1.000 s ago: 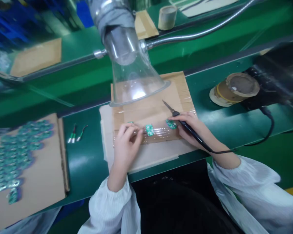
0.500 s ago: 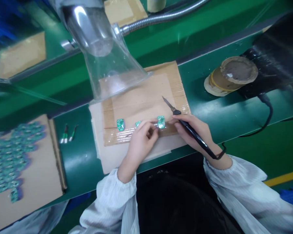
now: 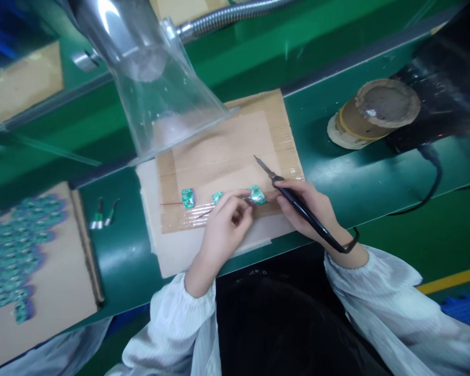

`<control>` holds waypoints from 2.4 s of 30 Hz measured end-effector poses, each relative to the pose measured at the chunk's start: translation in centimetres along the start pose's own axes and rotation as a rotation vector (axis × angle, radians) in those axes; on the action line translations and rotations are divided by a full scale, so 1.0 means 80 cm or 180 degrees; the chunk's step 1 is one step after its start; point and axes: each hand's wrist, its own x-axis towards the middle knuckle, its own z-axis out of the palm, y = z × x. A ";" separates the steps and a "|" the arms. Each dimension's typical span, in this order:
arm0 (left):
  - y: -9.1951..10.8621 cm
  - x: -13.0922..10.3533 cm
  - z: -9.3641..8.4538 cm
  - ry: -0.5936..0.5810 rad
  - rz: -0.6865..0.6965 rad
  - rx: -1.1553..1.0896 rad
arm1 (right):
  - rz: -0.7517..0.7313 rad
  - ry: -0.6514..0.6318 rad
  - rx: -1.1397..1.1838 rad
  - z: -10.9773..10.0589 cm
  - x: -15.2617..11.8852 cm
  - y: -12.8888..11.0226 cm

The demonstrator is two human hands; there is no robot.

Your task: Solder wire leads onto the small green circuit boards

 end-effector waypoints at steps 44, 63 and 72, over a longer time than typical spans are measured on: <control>-0.005 0.007 0.009 0.0038 -0.0134 0.0020 | 0.0305 0.0763 0.0908 -0.007 -0.030 0.028; -0.005 0.008 0.010 0.0028 -0.0182 -0.0023 | 0.0280 0.0727 0.0954 -0.006 -0.028 0.026; -0.003 0.009 0.010 0.0060 -0.0253 -0.0028 | 0.0285 0.0744 0.0818 -0.008 -0.030 0.028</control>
